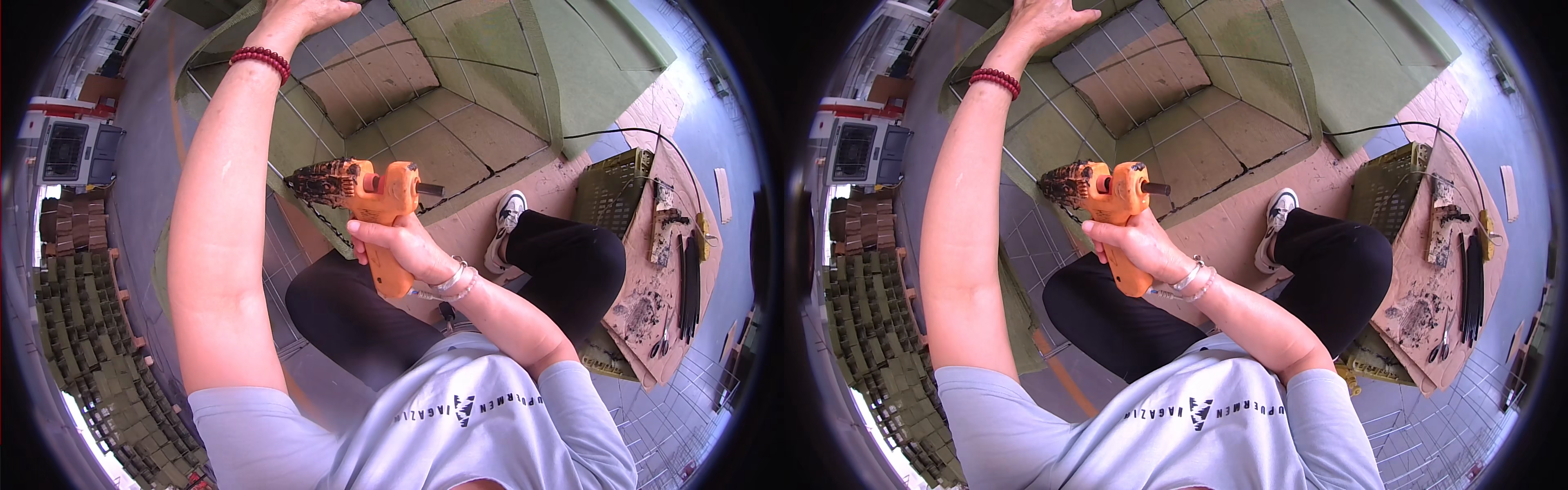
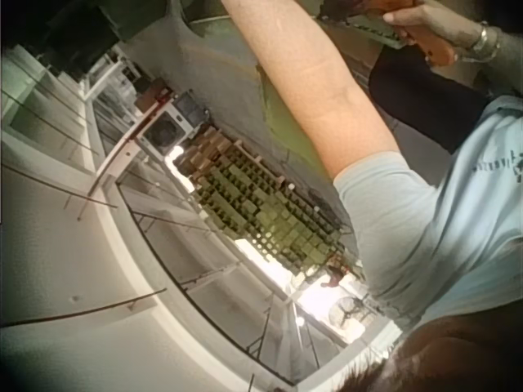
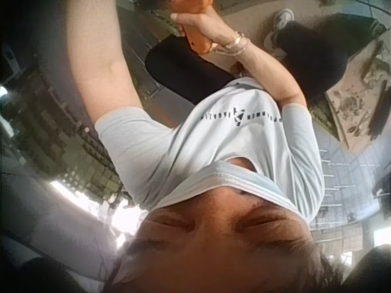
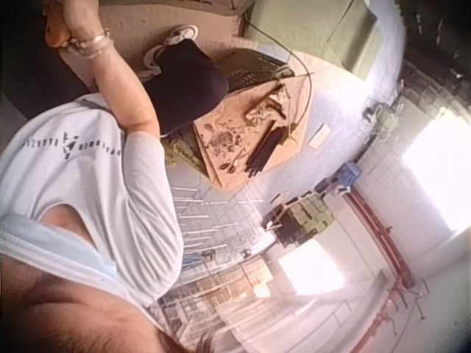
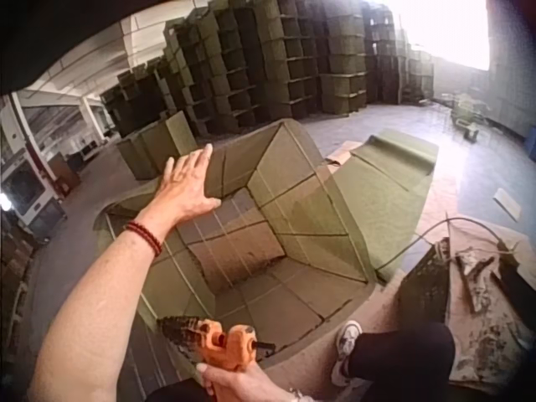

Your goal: Assembling fabric covers onto metal wire frames using a hot glue gun.

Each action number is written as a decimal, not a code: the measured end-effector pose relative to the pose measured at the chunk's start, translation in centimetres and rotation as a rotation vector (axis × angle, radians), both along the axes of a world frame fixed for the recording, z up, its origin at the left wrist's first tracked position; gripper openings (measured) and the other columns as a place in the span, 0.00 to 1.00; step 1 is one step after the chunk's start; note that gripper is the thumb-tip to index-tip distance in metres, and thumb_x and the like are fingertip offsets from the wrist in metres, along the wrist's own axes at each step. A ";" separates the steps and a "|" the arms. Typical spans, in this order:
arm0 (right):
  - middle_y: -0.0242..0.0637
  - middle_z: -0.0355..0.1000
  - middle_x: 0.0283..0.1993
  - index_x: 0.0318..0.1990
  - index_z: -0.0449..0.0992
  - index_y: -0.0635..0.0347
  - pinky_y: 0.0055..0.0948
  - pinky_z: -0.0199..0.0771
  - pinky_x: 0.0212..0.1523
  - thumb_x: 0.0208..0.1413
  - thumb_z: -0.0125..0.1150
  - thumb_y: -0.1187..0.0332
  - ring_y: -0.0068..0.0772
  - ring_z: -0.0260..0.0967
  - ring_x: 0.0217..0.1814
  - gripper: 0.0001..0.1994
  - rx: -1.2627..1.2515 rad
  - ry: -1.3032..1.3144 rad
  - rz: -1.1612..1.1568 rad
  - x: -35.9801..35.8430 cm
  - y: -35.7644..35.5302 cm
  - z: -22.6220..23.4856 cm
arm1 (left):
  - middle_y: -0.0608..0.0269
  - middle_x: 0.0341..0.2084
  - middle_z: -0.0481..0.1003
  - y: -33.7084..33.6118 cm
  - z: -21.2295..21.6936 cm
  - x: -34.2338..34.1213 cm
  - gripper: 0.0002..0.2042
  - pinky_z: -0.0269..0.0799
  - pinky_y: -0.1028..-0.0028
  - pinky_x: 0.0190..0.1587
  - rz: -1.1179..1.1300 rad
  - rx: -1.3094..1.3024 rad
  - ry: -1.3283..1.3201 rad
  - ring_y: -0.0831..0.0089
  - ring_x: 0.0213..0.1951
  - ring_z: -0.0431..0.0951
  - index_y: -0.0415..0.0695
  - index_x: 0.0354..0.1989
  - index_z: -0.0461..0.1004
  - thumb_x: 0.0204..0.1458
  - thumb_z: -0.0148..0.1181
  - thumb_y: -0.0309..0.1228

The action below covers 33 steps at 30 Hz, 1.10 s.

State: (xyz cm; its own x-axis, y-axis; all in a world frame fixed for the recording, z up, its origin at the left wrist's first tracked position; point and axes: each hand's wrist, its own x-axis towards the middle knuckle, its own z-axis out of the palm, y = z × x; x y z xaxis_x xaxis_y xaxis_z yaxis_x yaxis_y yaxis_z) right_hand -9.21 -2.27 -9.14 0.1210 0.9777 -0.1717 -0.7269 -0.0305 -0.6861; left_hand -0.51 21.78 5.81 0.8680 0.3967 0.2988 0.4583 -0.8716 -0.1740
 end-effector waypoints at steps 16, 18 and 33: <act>0.31 0.66 0.24 0.40 0.67 0.63 0.26 0.69 0.27 0.56 0.58 0.68 0.24 0.66 0.24 0.10 -0.012 -0.100 -0.045 0.1 0.8 1.0 | 0.50 0.67 0.49 0.2 0.3 0.0 0.50 0.36 0.55 0.70 0.039 -0.022 0.046 0.56 0.69 0.46 0.43 0.69 0.39 0.42 0.67 0.40; 0.31 0.66 0.24 0.41 0.67 0.63 0.26 0.69 0.27 0.56 0.58 0.68 0.24 0.66 0.24 0.10 0.006 -0.053 -0.033 0.2 0.7 0.7 | 0.50 0.67 0.49 0.0 0.1 -0.4 0.50 0.36 0.55 0.70 0.016 -0.007 0.025 0.56 0.69 0.46 0.43 0.69 0.39 0.42 0.67 0.40; 0.46 0.72 0.41 0.49 0.67 0.68 0.40 0.75 0.48 0.53 0.61 0.59 0.44 0.74 0.44 0.23 -0.011 -0.076 -0.222 6.3 -11.6 2.4 | 0.56 0.56 0.67 5.5 -2.0 -0.1 0.36 0.63 0.53 0.59 -0.137 0.371 -0.193 0.59 0.58 0.67 0.49 0.64 0.56 0.44 0.63 0.37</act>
State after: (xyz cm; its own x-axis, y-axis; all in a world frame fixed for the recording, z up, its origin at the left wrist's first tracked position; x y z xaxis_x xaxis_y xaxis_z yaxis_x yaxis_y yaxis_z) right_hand -2.91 -13.91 -6.74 0.3456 0.9238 -0.1646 -0.6627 0.1161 -0.7399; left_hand -0.59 27.33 3.86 0.8196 0.1165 0.5610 0.3972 -0.8212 -0.4098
